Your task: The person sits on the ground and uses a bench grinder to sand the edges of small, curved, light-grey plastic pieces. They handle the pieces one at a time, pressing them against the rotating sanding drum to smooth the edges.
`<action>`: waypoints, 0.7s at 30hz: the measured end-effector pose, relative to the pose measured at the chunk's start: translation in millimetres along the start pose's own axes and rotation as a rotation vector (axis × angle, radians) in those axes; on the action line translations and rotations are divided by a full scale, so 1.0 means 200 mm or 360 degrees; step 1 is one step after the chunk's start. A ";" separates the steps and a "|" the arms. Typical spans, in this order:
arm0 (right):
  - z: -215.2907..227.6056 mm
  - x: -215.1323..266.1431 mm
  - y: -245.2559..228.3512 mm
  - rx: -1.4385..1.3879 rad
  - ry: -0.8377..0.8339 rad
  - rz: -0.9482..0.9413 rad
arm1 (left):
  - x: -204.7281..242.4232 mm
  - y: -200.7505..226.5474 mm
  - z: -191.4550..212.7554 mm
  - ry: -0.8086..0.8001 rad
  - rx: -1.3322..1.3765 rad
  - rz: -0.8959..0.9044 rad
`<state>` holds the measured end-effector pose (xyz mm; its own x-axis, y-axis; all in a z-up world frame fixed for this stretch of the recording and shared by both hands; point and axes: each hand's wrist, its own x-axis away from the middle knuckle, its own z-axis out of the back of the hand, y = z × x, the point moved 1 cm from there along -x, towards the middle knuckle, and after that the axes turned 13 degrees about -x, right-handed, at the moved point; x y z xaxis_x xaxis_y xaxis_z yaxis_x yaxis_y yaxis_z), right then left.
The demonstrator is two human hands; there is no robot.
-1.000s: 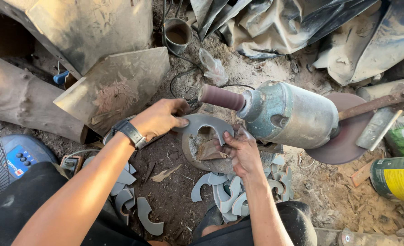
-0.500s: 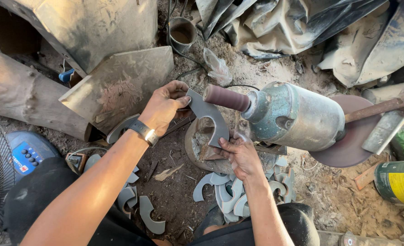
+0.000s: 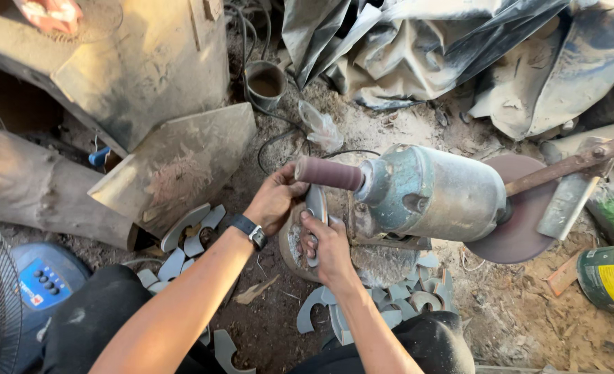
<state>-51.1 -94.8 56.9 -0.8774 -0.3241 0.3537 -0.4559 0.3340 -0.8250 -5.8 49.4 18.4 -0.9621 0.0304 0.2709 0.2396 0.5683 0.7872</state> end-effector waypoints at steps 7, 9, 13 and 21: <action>-0.01 -0.11 0.01 0.0015 0.0299 0.0074 | -0.09 -0.11 -0.05 -0.0019 0.0040 -0.0093; -0.02 -0.14 -0.01 -0.0008 0.0281 0.0109 | -0.12 -0.11 -0.06 0.0017 0.0052 -0.0069; -0.02 -0.17 -0.01 -0.0064 0.0344 0.0067 | -0.14 -0.12 -0.06 0.0016 0.0147 -0.0103; -0.03 -0.18 -0.05 -0.0012 0.0322 0.0054 | -0.17 -0.12 -0.07 0.0073 0.0150 -0.0139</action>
<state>-17.0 -80.9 55.1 -0.9041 -0.1284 0.4075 -0.4258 0.3484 -0.8350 23.7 22.7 -1.6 -0.9713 -0.0589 0.2306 0.1400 0.6420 0.7538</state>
